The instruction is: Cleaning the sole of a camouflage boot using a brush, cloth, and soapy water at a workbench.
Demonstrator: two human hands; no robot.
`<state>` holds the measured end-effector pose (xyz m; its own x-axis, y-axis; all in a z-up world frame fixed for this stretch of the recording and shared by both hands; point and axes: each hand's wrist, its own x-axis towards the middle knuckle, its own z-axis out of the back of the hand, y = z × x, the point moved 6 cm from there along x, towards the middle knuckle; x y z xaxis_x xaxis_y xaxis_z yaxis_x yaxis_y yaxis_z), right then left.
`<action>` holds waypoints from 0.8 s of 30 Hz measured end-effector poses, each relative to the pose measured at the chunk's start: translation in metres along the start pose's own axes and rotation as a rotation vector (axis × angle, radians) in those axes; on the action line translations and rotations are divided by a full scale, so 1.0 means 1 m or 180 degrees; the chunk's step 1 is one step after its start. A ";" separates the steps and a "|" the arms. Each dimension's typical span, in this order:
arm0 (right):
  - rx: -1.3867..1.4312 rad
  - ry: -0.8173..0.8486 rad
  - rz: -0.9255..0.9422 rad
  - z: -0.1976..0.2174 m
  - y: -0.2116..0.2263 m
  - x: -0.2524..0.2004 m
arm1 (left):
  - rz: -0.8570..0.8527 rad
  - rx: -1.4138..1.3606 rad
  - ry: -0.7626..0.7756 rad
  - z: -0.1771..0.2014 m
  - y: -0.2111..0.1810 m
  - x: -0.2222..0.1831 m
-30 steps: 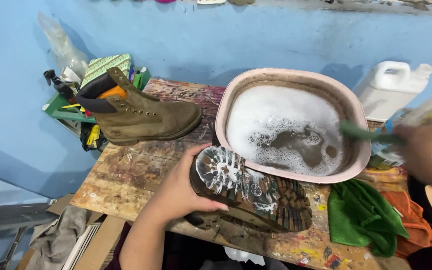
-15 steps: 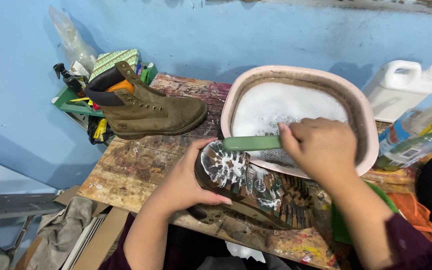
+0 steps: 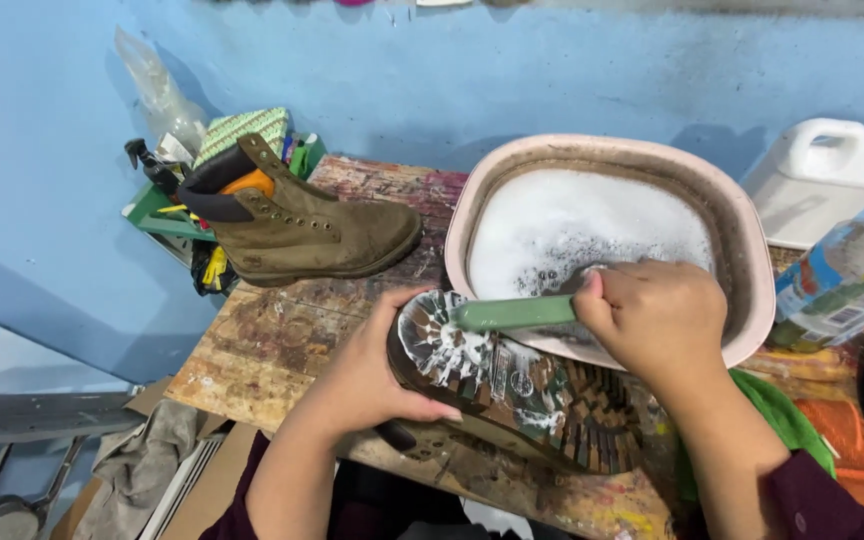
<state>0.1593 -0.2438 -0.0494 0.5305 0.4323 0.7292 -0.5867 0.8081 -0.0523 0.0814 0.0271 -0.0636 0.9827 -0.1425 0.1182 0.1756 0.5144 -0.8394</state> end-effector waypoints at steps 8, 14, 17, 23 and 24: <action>0.0433 0.0226 0.0154 -0.011 -0.007 -0.001 | 0.0006 -0.0123 0.0002 0.001 -0.002 0.004; 0.0038 -0.0085 -0.0042 0.004 0.031 0.010 | 0.0673 0.0080 0.0279 -0.002 0.005 0.010; 0.0365 0.0654 0.0245 -0.004 0.018 0.009 | 0.0594 0.0282 0.0301 -0.002 0.010 0.006; -0.0049 -0.0007 -0.0245 -0.003 0.019 0.003 | -0.0119 -0.0026 -0.0039 -0.001 0.007 0.003; -0.0057 -0.0009 -0.0241 -0.002 0.015 0.003 | -0.0126 -0.0031 -0.0040 0.000 0.008 0.005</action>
